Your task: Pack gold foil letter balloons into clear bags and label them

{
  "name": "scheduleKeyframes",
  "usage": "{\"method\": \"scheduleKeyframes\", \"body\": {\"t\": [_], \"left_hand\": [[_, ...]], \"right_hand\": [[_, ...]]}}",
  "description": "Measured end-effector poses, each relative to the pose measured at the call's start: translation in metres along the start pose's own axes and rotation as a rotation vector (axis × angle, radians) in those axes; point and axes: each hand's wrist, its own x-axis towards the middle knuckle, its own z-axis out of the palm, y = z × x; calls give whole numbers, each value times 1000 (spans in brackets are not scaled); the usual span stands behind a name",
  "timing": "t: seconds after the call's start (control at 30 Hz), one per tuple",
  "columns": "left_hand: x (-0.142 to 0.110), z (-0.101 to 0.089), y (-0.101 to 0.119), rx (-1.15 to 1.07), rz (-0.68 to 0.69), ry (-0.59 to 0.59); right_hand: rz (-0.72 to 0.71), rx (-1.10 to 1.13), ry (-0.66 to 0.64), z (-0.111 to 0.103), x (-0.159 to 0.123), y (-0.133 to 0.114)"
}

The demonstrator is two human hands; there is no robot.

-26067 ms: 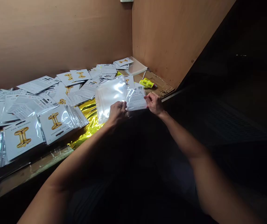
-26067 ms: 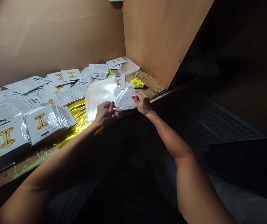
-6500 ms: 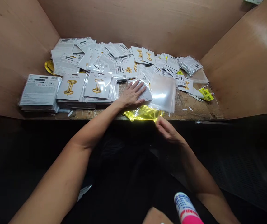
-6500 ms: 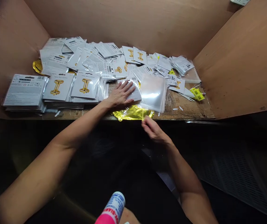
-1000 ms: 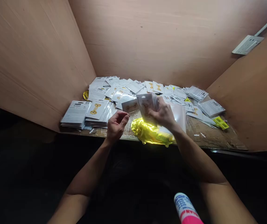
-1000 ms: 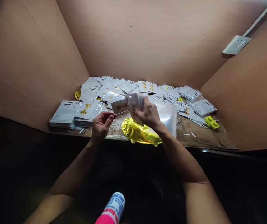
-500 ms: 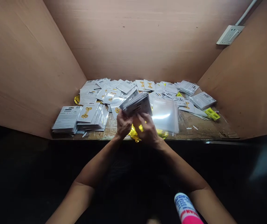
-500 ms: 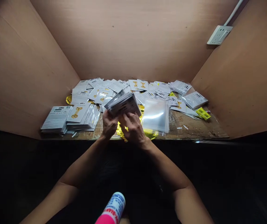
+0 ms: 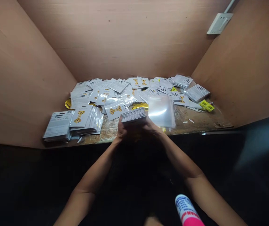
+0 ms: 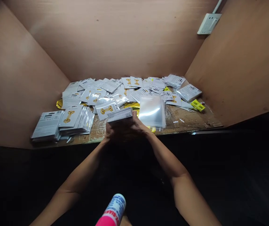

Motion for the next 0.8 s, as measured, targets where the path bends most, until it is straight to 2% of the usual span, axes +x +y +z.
{"method": "scheduleKeyframes", "body": {"t": [0.1, 0.17, 0.23, 0.3, 0.33, 0.4, 0.47, 0.5, 0.57, 0.63, 0.8], "left_hand": [[-1, 4, 20, -127, -100, 97], [6, 10, 37, -204, -188, 58], [18, 24, 53, -253, -252, -145], [36, 45, 62, -209, -286, -341], [45, 57, 63, -117, -296, -371], [63, 80, 57, 209, -302, -313], [76, 98, 44, 570, -283, -273], [80, 104, 38, 698, -270, -311], [85, 111, 27, 810, -284, -441], [90, 110, 21, 760, -343, -500], [108, 89, 16, 563, -418, -397]], "right_hand": [[-28, -114, 68, 3, -12, 3], [-42, -165, 145, -4, -25, 2], [-32, -154, 289, -17, -45, -2], [36, -103, 491, -35, -68, -5], [78, -78, 603, -44, -81, -6], [137, -30, 818, -64, -106, -4], [139, 42, 978, -81, -129, 1], [127, 80, 1028, -87, -140, 4], [107, 129, 1084, -97, -160, 10], [109, 126, 1106, -101, -175, 15], [176, 101, 1069, -99, -193, 23]]}}
